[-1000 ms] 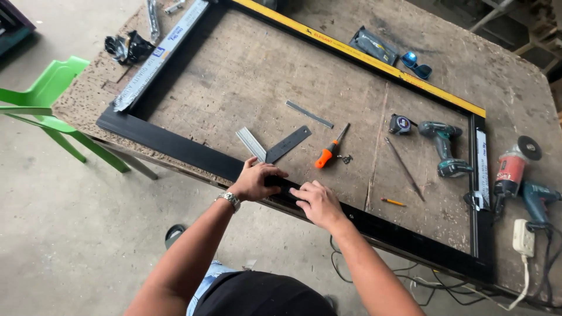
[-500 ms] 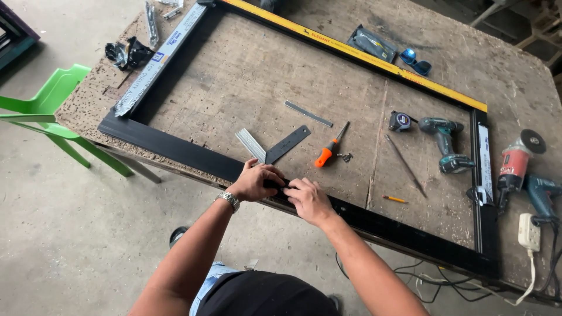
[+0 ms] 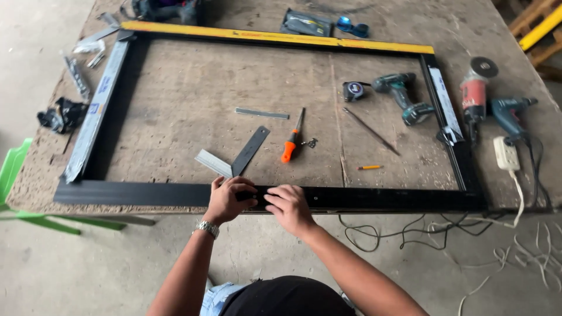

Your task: Final filing and adjusting of a metal frame using hand tools on a workbench.

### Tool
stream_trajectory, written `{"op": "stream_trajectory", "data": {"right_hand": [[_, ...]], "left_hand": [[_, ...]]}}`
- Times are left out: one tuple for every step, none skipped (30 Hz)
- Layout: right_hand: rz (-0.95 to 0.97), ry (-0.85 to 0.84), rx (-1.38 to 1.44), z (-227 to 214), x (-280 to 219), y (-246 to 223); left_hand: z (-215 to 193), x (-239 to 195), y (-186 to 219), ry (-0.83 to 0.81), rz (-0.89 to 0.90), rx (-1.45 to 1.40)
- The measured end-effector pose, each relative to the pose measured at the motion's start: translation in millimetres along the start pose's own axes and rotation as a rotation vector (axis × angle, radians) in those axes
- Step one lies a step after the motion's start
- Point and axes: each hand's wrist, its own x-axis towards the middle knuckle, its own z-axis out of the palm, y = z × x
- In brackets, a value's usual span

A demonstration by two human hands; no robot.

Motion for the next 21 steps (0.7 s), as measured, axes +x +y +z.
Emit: {"op": "stream_trajectory", "data": {"right_hand": [[0.083, 0.069, -0.012, -10.9, -13.2, 1.9], [0.158, 0.129, -0.022, -22.6, -26.8, 4.6], [0.166, 0.135, -0.025, -35.6, -40.6, 18.3], [0.244, 0.12, -0.071, -48.3, -56.1, 30.3], [0.322, 0.105, -0.116, -60.9, -71.8, 41.7], [0.329, 0.108, -0.117, -63.5, -74.8, 49.0], [0.305, 0.091, -0.086, -66.5, -77.7, 56.1], [0.277, 0.079, -0.057, -69.5, -77.2, 65.3], [0.28, 0.086, -0.061, -70.8, -69.1, 70.8], [0.288, 0.073, 0.011, -71.0, -66.0, 72.6], [0.295, 0.061, 0.083, -71.3, -63.0, 74.3], [0.298, 0.067, 0.078, -70.7, -61.5, 75.0], [0.315, 0.065, 0.116, -70.4, -59.8, 75.7], [0.332, 0.062, 0.155, -70.1, -58.6, 76.2], [0.335, 0.067, 0.152, -70.1, -59.5, 76.7], [0.359, 0.067, 0.152, -68.9, -58.6, 77.6], [0.384, 0.066, 0.153, -67.6, -57.8, 79.1], [0.394, 0.076, 0.156, -66.4, -57.4, 80.8], [0.377, 0.098, 0.157, -64.8, -57.0, 82.8], [0.362, 0.115, 0.158, -63.3, -59.2, 83.1], [0.376, 0.119, 0.161, -59.2, -63.8, 78.1]], "left_hand": [[1.3, 0.0, -3.0, 0.013, -0.004, -0.002], [4.6, -1.6, -5.3, 0.032, -0.016, -0.01], [3.9, 1.3, -4.1, 0.026, -0.009, -0.007], [4.4, 0.8, -3.2, 0.026, -0.011, -0.01], [4.8, 0.0, -2.3, 0.025, -0.013, -0.012], [7.2, 1.2, 13.5, 0.02, -0.009, -0.011], [9.3, 2.3, 29.6, -0.014, 0.07, 0.084], [9.3, 6.6, 45.3, -0.042, 0.154, 0.18], [14.0, 16.3, 54.2, -0.043, 0.162, 0.184], [21.1, 21.1, 63.0, -0.048, 0.271, 0.177], [28.4, 25.5, 71.9, -0.053, 0.38, 0.169], [30.5, 32.1, 66.2, -0.055, 0.387, 0.171], [32.3, 38.9, 60.9, -0.035, 0.429, 0.143], [34.4, 45.1, 55.8, -0.015, 0.469, 0.114], [38.8, 44.8, 51.0, -0.017, 0.475, 0.116], [41.3, 46.1, 45.1, 0.017, 0.508, 0.096], [44.0, 47.9, 39.1, 0.051, 0.54, 0.076], [41.8, 48.5, 41.1, 0.039, 0.546, 0.081], [39.9, 49.2, 42.8, 0.053, 0.566, 0.092], [40.0, 47.3, 44.7, 0.064, 0.582, 0.099], [36.7, 41.3, 39.5, 0.049, 0.584, 0.099]]}}
